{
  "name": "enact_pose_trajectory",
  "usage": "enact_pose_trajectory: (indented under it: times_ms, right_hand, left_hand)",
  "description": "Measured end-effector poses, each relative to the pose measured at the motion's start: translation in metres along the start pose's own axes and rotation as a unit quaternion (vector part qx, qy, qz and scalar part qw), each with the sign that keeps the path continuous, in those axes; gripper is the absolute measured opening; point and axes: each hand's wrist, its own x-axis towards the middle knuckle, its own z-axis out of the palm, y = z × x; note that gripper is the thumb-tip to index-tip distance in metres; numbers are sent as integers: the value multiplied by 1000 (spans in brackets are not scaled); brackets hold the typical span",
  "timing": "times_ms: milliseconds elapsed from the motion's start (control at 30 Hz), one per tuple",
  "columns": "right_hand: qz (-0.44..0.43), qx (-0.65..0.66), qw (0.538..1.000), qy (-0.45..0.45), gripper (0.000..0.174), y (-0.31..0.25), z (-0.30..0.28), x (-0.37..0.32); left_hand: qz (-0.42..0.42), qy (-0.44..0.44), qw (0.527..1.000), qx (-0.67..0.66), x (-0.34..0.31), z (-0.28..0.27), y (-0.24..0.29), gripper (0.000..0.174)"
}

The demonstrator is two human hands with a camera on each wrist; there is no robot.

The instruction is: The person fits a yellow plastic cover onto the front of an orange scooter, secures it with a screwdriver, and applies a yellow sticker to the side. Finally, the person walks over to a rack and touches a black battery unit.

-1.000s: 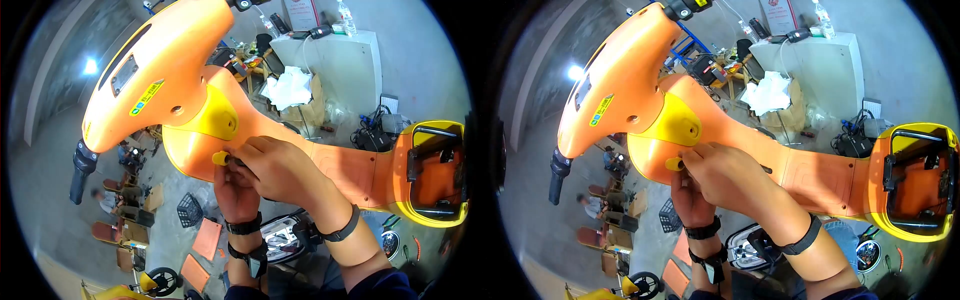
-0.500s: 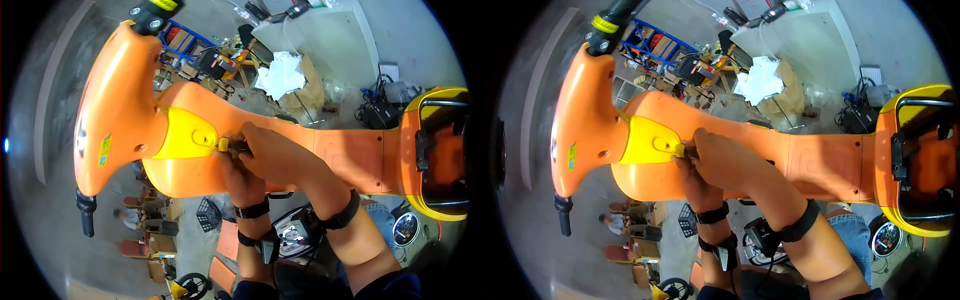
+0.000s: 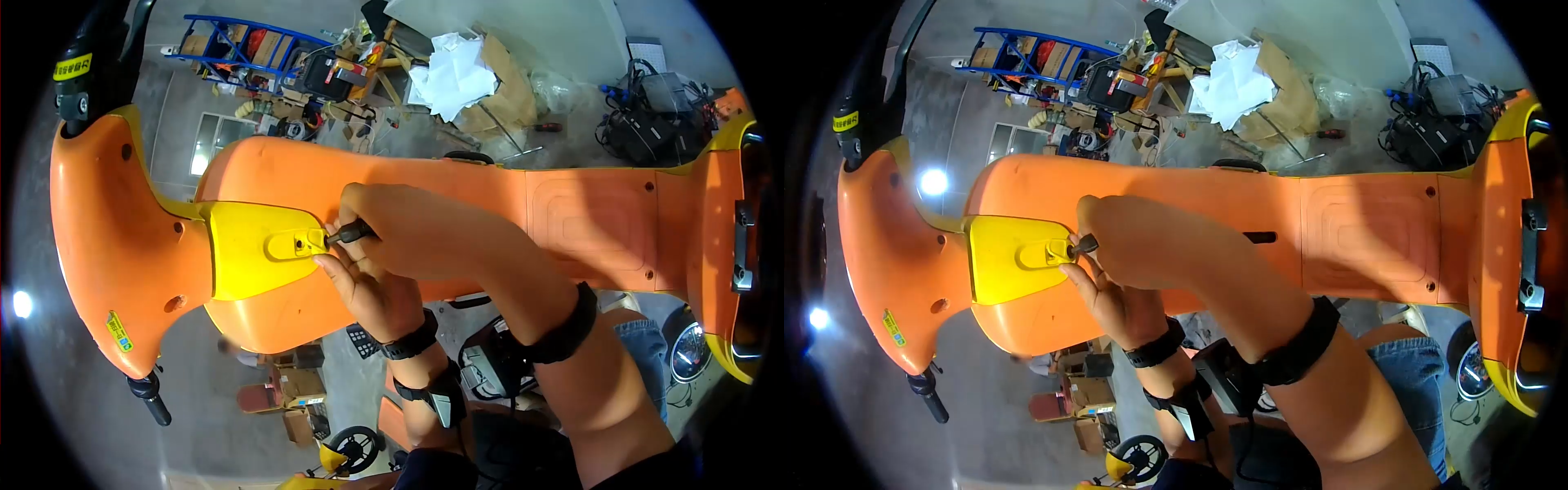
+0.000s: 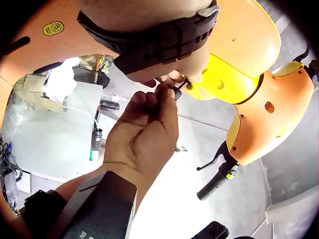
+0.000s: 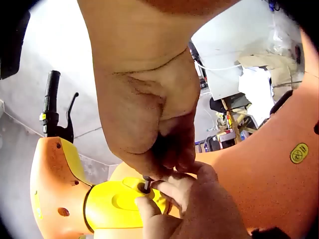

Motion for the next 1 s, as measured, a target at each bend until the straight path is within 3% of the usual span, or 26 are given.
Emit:
enact_pose_trajectory:
  times_ms: [33, 167, 333, 433, 467, 533, 567, 633, 867, 933, 1000]
  right_hand:
    - [0, 0, 1000, -5, 21, -4, -3, 0]
    - [-3, -8, 1000, -24, 25, -15, -6, 5]
    - [53, 7, 998, -42, 41, -14, 2, 4]
    - [110, 29, 991, -65, 51, -14, 7, 7]
    - [111, 28, 991, -64, 51, -17, 6, 6]
    - [33, -52, 998, -19, 23, -26, 3, 4]
    - [32, -51, 998, -17, 23, -29, 6, 3]
    - [165, 56, 984, -28, 51, -35, 14, 1]
    - [112, -72, 991, 24, 37, -48, 20, 3]
    - [1, -160, 983, 90, 21, -41, 25, 2]
    - [45, -89, 988, 117, 25, -45, 31, 1]
  left_hand:
    - [-14, 28, 999, -35, 1, -1, 1, 45]
    - [13, 4, 999, -29, 6, -4, 0, 46]
    - [-9, -89, 991, -100, 10, -3, -1, 41]
    - [-21, -95, 977, -189, 14, -3, -4, 47]
    - [-22, -96, 977, -189, 13, -3, -4, 47]
    - [-10, -82, 982, -169, 13, -4, -1, 45]
    - [-11, -83, 982, -167, 12, -4, 1, 45]
    - [-22, -66, 988, -140, 11, -4, 6, 43]
    - [-49, 4, 992, -116, 8, -8, 8, 41]
    - [-66, 31, 986, -151, 9, -7, 9, 41]
    - [-65, 31, 987, -144, 9, -3, 9, 41]
